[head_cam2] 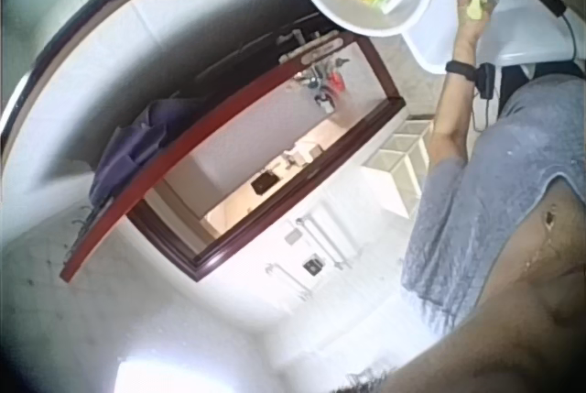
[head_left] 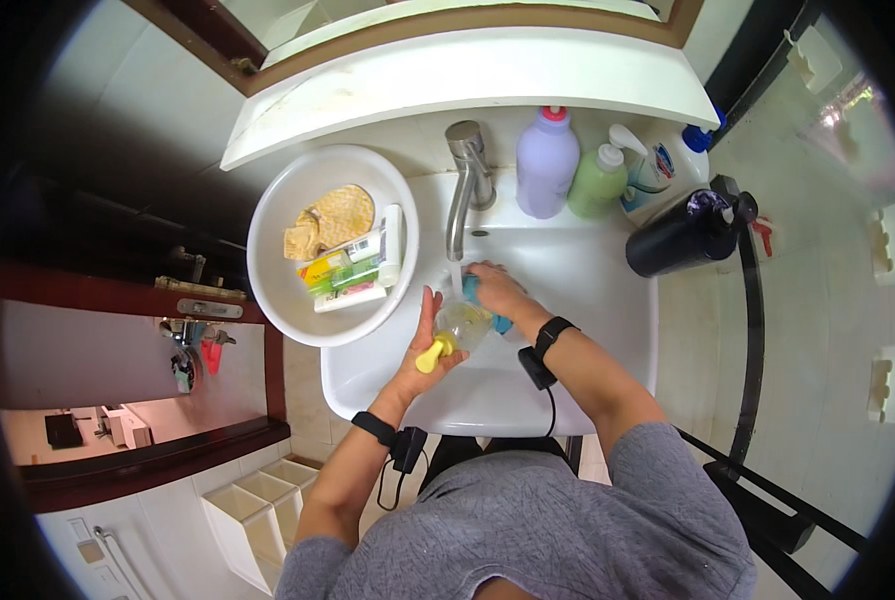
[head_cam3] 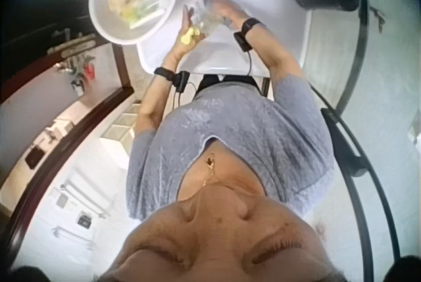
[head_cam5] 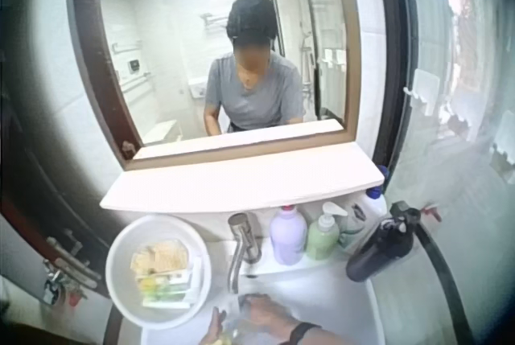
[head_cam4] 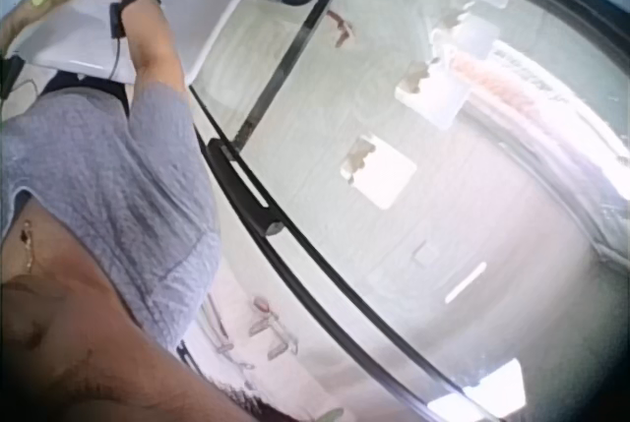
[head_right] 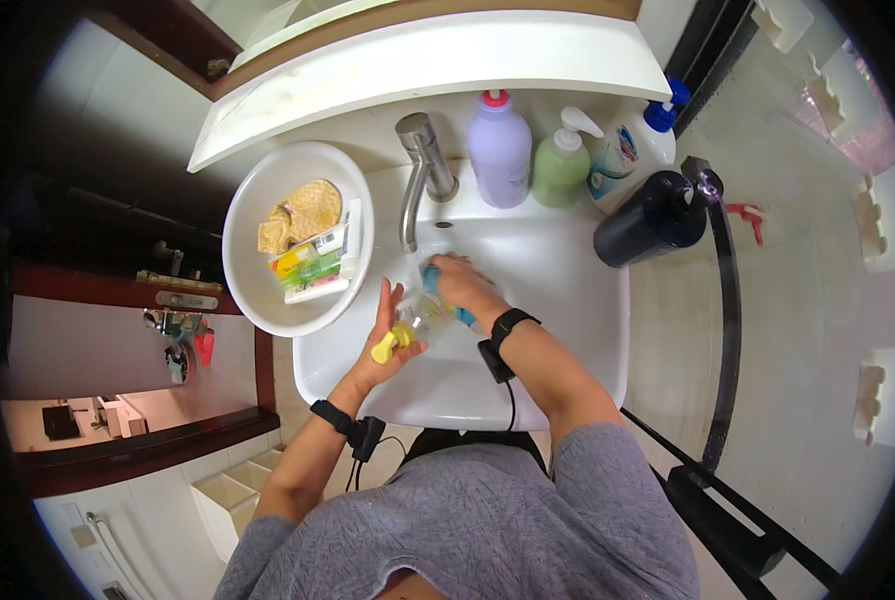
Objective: The person wipes down several bottles with a cloth at a sink, including a large purple bottle, a black bottle, and a yellow bottle. They then move into a shower area, place a yellow sponge on a wire shelf, and organize the cleaned bottles onto the shelf one by one before opening a large white pump bottle.
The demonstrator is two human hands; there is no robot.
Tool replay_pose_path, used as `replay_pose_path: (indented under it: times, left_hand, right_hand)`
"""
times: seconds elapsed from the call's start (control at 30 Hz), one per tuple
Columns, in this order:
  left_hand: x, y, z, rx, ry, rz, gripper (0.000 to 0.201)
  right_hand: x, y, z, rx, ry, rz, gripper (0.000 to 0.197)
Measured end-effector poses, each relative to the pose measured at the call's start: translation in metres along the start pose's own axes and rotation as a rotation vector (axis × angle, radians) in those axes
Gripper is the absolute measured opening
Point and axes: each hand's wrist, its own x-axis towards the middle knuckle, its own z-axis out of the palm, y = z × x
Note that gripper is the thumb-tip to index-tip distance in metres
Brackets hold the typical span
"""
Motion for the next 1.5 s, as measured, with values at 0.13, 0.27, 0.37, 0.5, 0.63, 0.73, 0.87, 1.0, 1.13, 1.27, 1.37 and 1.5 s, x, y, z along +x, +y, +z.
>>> replay_pose_path:
  times: [0.13,0.27,0.37,0.5,0.63,0.73,0.87,1.0,1.13,1.27,1.37,1.5]
  left_hand:
    - [-0.014,-0.014,0.008,-0.052,0.111,-0.057,0.108]
    - [-0.019,-0.039,0.033,-0.46,0.437,-0.179,0.097]
    - [0.001,0.004,0.031,-0.625,0.568,-0.55,0.081]
    - [0.008,-0.036,0.026,-0.26,0.592,-0.238,0.071]
    - [0.013,-0.032,0.021,-0.256,0.372,-0.209,0.075]
    - [0.014,-0.025,0.03,-0.167,0.314,-0.092,0.077]
    - [0.014,-0.008,0.031,0.134,0.305,-0.115,0.084]
    - [0.009,-0.015,0.027,-0.011,0.254,-0.114,0.088]
    - [0.016,-0.019,0.027,-0.117,0.268,-0.127,0.087]
    - [0.013,-0.033,0.011,-0.274,0.194,-0.116,0.087]
    - [0.017,-0.035,0.007,-0.056,0.179,-0.101,0.085]
    - [0.017,-0.018,0.008,-0.049,0.151,-0.083,0.083]
  right_hand:
    - [0.002,0.018,-0.012,-0.038,-0.006,0.224,0.035]
    - [-0.005,0.035,-0.011,-0.117,-0.072,0.288,0.038]
    - [-0.025,0.049,-0.005,-0.033,0.114,0.101,0.04]
    - [-0.05,-0.018,-0.013,0.134,0.14,-0.15,0.043]
    - [-0.064,-0.051,-0.022,0.02,0.224,-0.279,0.043]
    - [-0.066,-0.065,-0.031,0.0,0.122,-0.373,0.043]
    - [-0.027,-0.05,-0.03,0.081,0.051,-0.102,0.037]
    - [0.001,0.005,-0.015,0.063,0.071,0.162,0.037]
    - [-0.021,-0.015,-0.021,0.211,0.014,-0.001,0.037]
    - [-0.058,-0.049,-0.014,-0.013,0.06,-0.261,0.04]
    - [-0.054,-0.03,-0.005,0.008,0.167,-0.227,0.042]
    - [-0.021,0.039,-0.009,0.044,0.112,0.125,0.039]
